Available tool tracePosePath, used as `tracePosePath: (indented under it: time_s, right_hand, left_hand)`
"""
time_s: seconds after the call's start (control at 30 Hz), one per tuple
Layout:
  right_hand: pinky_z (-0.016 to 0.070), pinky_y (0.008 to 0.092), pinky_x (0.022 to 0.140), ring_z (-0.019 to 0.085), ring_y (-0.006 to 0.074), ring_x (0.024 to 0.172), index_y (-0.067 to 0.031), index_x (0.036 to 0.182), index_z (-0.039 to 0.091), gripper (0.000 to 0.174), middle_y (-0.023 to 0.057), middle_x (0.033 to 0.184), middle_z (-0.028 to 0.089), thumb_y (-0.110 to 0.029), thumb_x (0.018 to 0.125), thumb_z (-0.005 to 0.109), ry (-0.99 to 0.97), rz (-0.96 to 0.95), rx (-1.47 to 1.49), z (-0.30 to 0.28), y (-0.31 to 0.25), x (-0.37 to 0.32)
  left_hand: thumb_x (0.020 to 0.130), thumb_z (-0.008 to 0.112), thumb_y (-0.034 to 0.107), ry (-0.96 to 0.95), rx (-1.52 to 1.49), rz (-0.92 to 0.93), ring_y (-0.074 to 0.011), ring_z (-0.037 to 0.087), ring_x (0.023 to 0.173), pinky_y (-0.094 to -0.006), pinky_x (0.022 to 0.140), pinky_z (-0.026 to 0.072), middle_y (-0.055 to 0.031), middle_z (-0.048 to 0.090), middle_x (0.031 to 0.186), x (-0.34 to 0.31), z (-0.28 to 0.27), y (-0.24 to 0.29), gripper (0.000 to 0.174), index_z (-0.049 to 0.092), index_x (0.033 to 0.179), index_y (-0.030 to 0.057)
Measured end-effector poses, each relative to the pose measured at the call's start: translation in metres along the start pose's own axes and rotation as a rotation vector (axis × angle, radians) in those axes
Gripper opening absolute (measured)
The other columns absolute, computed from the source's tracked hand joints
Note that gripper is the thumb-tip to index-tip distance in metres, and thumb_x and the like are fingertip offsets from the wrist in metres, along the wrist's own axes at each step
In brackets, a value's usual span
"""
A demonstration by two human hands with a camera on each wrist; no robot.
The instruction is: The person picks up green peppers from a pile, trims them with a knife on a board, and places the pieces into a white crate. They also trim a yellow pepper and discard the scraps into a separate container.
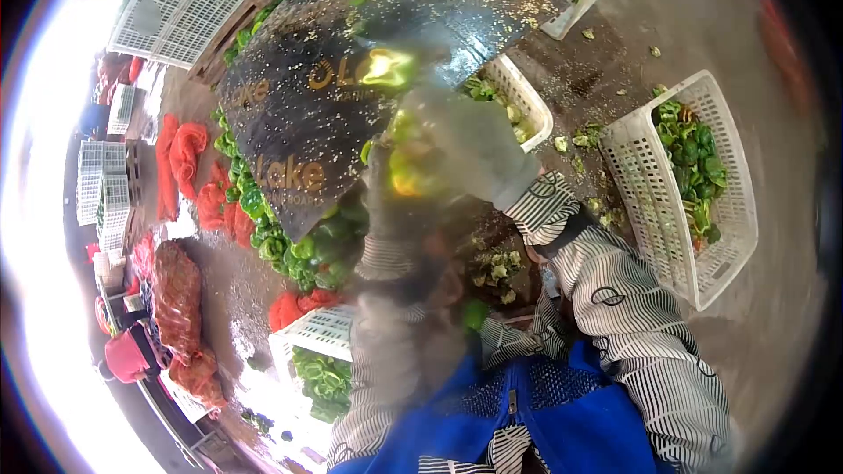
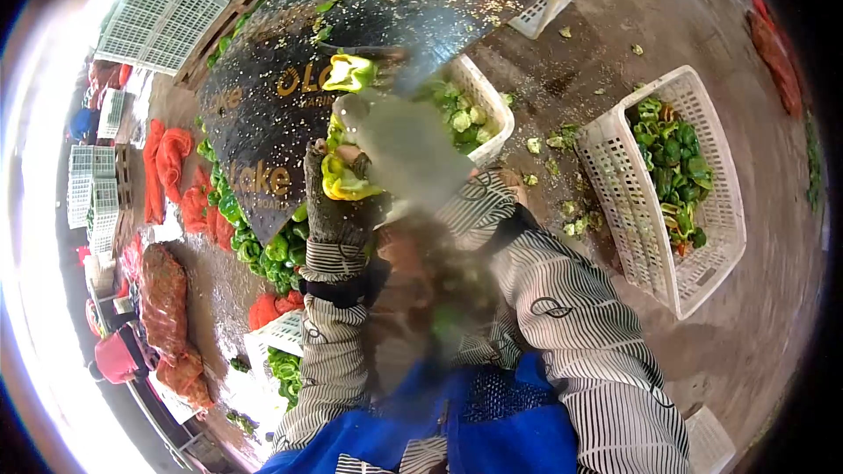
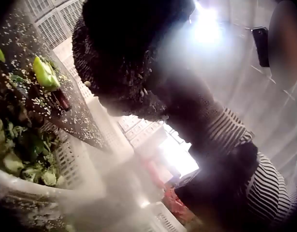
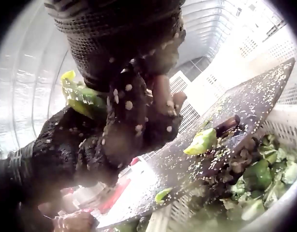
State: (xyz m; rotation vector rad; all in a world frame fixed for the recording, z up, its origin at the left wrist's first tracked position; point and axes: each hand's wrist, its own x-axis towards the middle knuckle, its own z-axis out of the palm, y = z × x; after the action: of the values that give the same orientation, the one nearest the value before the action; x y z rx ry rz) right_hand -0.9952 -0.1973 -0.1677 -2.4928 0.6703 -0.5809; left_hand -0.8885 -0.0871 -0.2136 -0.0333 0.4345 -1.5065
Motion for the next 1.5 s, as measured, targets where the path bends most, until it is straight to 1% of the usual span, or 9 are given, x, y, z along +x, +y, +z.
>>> tracePosePath:
  time_s: [0.13,0.23,0.7,0.8,0.97,1.07,1.23,1.43,1.5]
  right_hand:
    - [0.0531,0.0314,0.054,0.064,0.0211,0.059,-0.0084,0.109,0.057,0.033,0.0068,0.077,0.063,-0.032,0.087,0.06,0.034,-0.065,-0.093,0.013,0.015,0.001]
    - [0.0531,0.035,0.053,0.066,0.0257,0.068,-0.0047,0.113,0.053,0.028,0.0137,0.097,0.063,-0.009,0.086,0.056,-0.064,-0.123,-0.025,0.01,0.011,0.001]
    - [0.0561,0.0338,0.078,0.068,0.0248,0.085,-0.0106,0.135,0.047,0.05,0.0145,0.104,0.065,0.002,0.088,0.056,-0.065,-0.216,0.379,0.005,0.014,-0.001]
    - [0.0561,0.0305,0.074,0.067,0.022,0.079,-0.0092,0.129,0.053,0.044,0.0145,0.104,0.065,0.002,0.086,0.056,0.116,-0.204,0.458,-0.001,0.018,0.003]
    - [0.0558,0.0326,0.078,0.065,0.0226,0.084,-0.0049,0.113,0.065,0.027,0.0148,0.104,0.064,-0.007,0.087,0.06,0.159,0.201,0.214,-0.024,0.026,0.006]
    - [0.0541,0.0371,0.084,0.064,0.0253,0.087,-0.0053,0.11,0.067,0.026,0.0147,0.105,0.064,-0.012,0.086,0.063,0.249,-0.157,-0.032,-0.007,0.014,0.008]
    - [0.0547,0.0387,0.079,0.066,0.0243,0.085,-0.0049,0.105,0.067,0.024,0.0109,0.098,0.066,-0.019,0.086,0.064,-0.305,0.071,0.102,0.027,0.008,0.001]
    - [0.0532,0.0448,0.081,0.064,0.0259,0.069,-0.0025,0.084,0.062,0.024,0.0065,0.075,0.062,-0.024,0.091,0.053,-0.19,0.58,0.488,0.015,-0.018,0.011]
    - [0.0522,0.0411,0.083,0.063,0.0256,0.074,-0.0009,0.094,0.062,0.02,0.0071,0.08,0.063,-0.019,0.091,0.053,-0.077,0.079,0.247,0.034,0.003,0.003]
  left_hand:
    - [0.096,0.056,0.031,0.114,0.967,0.357,-0.0174,0.064,0.088,-0.034,0.076,0.0569,-0.0045,0.064,0.1,-0.005,0.004,-0.013,0.024,0.06,0.11,0.012]
    - [0.096,0.049,0.048,0.153,0.936,0.247,-0.0259,0.054,0.115,-0.0433,0.098,0.0466,-0.013,0.054,0.125,-0.007,0.003,-0.009,0.057,0.047,0.134,0.0053]
    - [0.096,0.05,0.041,0.039,0.61,0.022,-0.0264,0.058,0.111,-0.0463,0.095,0.0492,-0.012,0.06,0.12,-0.007,-0.02,0.026,0.042,0.059,0.119,0.0082]
    - [0.093,0.052,0.038,0.059,1.696,0.412,-0.0285,0.062,0.101,-0.0425,0.083,0.055,-0.0153,0.059,0.119,-0.007,-0.019,0.044,0.052,0.046,0.135,0.008]
    - [0.094,0.054,0.041,-0.143,0.772,0.402,-0.0422,0.06,0.099,-0.0553,0.074,0.0591,-0.0269,0.049,0.133,-0.013,0.025,0.021,0.062,0.033,0.146,0.0134]
    - [0.094,0.053,0.039,-0.088,0.84,0.467,-0.0402,0.061,0.101,-0.0536,0.076,0.0589,-0.0255,0.049,0.135,-0.011,0.025,0.025,0.06,0.034,0.145,0.0133]
    - [0.094,0.059,0.035,0.091,1.171,0.523,-0.0106,0.053,0.086,-0.0273,0.074,0.0486,-0.0006,0.053,0.1,-0.012,0.02,0.005,0.059,0.039,0.144,0.0106]
    - [0.092,0.061,0.028,0.133,1.655,0.803,-0.0164,0.055,0.093,-0.0315,0.079,0.0488,-0.0057,0.054,0.107,-0.008,0.001,0.011,0.056,0.042,0.141,0.0084]
    - [0.091,0.062,0.026,0.136,1.755,0.86,-0.0184,0.056,0.096,-0.0329,0.08,0.0489,-0.0074,0.055,0.11,-0.003,0.001,0.021,0.055,0.043,0.14,0.0077]
